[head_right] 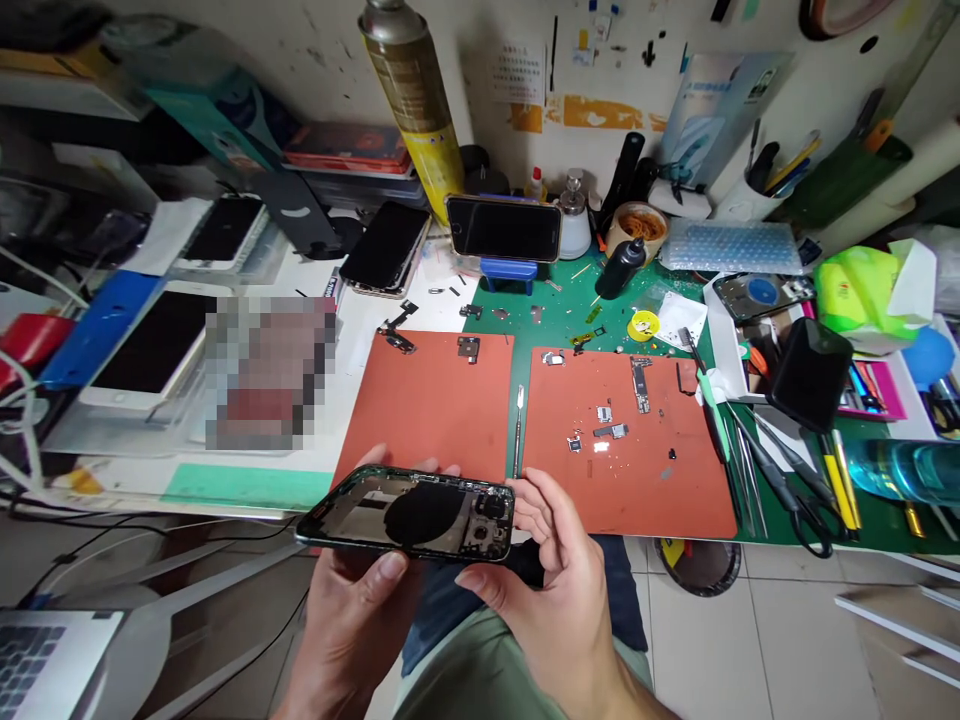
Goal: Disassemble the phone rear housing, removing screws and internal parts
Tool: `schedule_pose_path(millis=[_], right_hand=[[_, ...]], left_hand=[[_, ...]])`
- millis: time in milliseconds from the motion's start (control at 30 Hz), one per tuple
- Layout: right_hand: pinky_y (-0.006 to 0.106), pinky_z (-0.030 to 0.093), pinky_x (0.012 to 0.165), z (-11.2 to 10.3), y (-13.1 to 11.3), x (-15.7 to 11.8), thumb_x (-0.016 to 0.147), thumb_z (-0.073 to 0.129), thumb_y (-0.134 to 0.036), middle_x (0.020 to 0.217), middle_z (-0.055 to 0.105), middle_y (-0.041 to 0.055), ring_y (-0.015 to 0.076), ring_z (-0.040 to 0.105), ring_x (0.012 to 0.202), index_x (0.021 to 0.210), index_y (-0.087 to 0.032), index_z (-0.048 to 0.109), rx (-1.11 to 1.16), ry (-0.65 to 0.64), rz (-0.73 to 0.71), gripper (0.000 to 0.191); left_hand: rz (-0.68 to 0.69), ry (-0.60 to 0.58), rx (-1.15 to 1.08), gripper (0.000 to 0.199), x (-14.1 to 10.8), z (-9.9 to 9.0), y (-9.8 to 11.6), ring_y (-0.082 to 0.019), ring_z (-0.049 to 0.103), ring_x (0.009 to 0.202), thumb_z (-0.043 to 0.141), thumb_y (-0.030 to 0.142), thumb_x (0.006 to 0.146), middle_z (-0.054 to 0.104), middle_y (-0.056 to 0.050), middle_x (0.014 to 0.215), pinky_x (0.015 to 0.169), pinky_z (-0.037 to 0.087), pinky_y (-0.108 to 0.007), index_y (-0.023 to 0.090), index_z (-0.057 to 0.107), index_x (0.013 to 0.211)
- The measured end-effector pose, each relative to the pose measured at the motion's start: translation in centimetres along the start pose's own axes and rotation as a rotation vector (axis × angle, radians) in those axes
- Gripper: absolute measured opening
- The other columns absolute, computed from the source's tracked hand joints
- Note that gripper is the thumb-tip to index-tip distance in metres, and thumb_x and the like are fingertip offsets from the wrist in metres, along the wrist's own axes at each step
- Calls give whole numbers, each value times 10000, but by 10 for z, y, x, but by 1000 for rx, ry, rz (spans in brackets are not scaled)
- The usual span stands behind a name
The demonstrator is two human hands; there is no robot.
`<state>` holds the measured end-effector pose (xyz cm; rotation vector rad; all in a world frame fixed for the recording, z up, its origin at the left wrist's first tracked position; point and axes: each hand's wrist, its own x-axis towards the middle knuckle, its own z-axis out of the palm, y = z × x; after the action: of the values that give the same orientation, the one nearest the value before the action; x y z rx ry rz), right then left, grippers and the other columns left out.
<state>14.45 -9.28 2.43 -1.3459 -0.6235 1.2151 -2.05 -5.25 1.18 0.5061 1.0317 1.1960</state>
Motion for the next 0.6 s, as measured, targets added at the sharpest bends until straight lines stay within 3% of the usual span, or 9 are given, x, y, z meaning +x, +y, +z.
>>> schedule_pose_path(millis=[133, 233, 333, 433, 533, 600], right_hand=[[267, 621, 1079, 4, -4, 0, 749, 1016, -232, 1425, 759, 48, 224, 749, 1285, 1376, -356, 710, 78, 10, 30, 709], [286, 612, 1091, 6, -5, 2, 821, 968, -252, 1463, 734, 66, 229, 729, 1319, 1357, -341, 737, 187, 9, 72, 591], [340, 627, 1082, 9, -4, 4, 886, 916, -294, 1466, 729, 102, 250, 743, 1297, 1364, -315, 736, 307, 16, 120, 512], [403, 662, 1025, 16, -6, 6, 896, 902, -358, 1344, 791, 131, 273, 791, 1189, 1347, -263, 738, 370, 16, 200, 489], [451, 688, 929, 25, -11, 6, 903, 883, -434, 1153, 841, 136, 279, 823, 1009, 1255, -210, 769, 421, -39, 262, 432], [409, 691, 847, 28, -14, 6, 907, 875, -449, 1037, 846, 116, 243, 812, 884, 1196, -193, 784, 438, -69, 273, 397]], left_hand=[[22, -17, 8, 970, 0, 0, 0, -413, 704, 1329, 968, 374, 784, 706, -139, 1482, 1079, 613, -578, 389, 456, 1608], [78, -7, 86, 960, -2, 1, 3, -400, 648, 1407, 997, 372, 746, 679, -109, 1519, 1151, 565, -562, 387, 480, 1554], [224, 41, 228, 886, -5, -2, -1, -366, 640, 1420, 1002, 339, 733, 684, -80, 1500, 1213, 503, -533, 373, 494, 1458], [431, 77, 360, 849, -9, -14, -17, -342, 615, 1442, 989, 259, 721, 676, -19, 1501, 1284, 407, -544, 405, 477, 1381], [540, 142, 467, 905, -16, -33, -40, -358, 280, 1664, 999, 215, 691, 627, 23, 1561, 1367, 227, -620, 439, 478, 1396], [433, 113, 455, 933, -21, -47, -55, -330, 23, 1717, 1008, 152, 663, 590, 30, 1608, 1385, 111, -669, 435, 519, 1405]])
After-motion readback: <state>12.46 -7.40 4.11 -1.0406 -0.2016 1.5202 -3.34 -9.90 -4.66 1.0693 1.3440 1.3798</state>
